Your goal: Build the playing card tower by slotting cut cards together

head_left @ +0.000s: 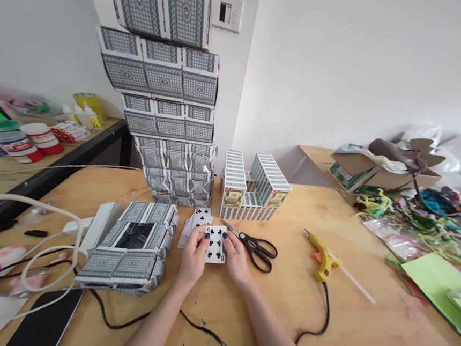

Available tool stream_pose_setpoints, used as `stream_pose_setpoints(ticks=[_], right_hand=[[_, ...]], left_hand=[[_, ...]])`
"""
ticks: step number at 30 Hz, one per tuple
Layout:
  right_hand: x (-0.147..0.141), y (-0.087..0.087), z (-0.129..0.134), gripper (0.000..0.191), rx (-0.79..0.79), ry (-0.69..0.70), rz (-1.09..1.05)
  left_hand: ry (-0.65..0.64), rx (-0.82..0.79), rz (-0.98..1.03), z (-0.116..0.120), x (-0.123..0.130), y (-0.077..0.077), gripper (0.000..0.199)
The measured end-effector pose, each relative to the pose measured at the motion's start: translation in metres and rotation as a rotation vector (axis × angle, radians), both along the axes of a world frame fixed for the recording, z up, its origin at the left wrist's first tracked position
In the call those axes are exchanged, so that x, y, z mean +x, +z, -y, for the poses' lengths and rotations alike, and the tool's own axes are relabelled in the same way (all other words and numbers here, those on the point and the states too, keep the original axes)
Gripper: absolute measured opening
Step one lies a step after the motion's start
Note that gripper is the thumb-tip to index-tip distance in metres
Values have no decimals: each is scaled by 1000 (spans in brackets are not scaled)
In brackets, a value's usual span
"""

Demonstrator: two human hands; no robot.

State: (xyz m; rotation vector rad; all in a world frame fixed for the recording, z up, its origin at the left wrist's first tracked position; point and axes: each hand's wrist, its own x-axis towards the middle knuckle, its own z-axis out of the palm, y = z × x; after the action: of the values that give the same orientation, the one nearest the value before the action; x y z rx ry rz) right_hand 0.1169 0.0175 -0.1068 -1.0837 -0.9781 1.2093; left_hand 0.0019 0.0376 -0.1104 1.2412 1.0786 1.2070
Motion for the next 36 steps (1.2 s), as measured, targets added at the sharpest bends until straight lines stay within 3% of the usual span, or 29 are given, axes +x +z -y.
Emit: stream_pose_setpoints(ticks=[11,16,24,31,36], right_hand=[[-2,1,0,22,-47,-48,-53],[-2,2,-1,12,-41,-74,-88],[0,-1,-3,13,-85,-86,-32],[2,-4,-5,10,-72,-94,-22],[2,-2,-4,11,-98,-70,-63]], left_hand=[[4,-24,9,1,3,-4,25],[19,-48,22,0,6,-7,25],[11,-204,100,-3,6,1,28],[34,-194,39,-5,6,1,29],[-21,-160,21,-5,3,-2,26]])
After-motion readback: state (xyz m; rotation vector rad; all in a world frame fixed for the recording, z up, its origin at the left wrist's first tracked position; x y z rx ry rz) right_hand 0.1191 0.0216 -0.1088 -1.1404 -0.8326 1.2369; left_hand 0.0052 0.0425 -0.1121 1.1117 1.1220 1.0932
